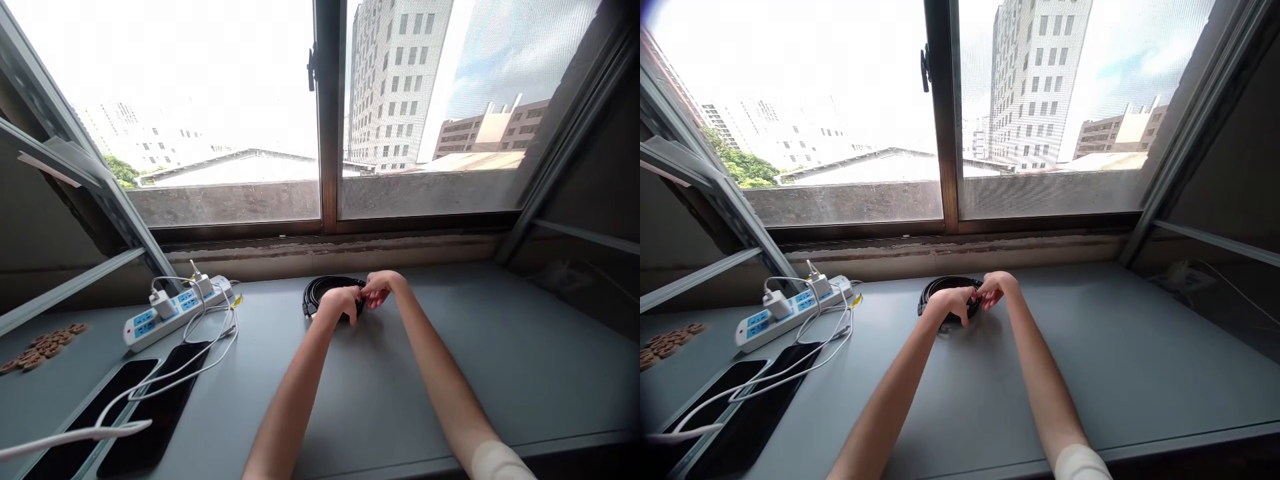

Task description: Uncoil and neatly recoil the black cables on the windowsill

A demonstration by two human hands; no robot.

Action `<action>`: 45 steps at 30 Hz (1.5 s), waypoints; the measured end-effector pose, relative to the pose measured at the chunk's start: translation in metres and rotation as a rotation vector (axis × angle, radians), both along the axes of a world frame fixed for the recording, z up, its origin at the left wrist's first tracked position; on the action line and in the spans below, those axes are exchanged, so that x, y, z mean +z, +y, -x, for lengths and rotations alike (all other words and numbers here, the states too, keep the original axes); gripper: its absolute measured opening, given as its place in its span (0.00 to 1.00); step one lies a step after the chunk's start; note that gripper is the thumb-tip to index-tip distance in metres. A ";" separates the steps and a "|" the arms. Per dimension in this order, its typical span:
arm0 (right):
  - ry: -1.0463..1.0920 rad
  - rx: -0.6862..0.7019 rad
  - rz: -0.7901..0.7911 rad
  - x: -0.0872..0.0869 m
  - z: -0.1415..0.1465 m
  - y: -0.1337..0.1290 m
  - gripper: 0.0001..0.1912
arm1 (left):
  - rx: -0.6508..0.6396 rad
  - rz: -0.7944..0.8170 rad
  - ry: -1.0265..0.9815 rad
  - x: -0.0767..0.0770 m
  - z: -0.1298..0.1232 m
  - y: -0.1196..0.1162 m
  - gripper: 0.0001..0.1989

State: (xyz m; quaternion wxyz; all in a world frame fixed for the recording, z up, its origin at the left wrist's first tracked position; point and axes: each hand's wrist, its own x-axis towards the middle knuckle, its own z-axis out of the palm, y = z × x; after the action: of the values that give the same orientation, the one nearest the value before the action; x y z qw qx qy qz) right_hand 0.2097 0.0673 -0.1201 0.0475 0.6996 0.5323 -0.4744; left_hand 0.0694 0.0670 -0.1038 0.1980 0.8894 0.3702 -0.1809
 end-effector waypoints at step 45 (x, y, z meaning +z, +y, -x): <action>-0.185 -0.030 0.046 0.034 0.042 -0.017 0.16 | 0.161 0.064 0.068 0.001 0.029 0.024 0.27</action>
State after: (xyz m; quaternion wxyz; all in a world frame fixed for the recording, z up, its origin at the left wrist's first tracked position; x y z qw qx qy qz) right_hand 0.1678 0.0502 -0.0865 0.1054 0.7471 0.5041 -0.4204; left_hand 0.0405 0.0911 -0.1025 0.2274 0.8433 0.4411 -0.2061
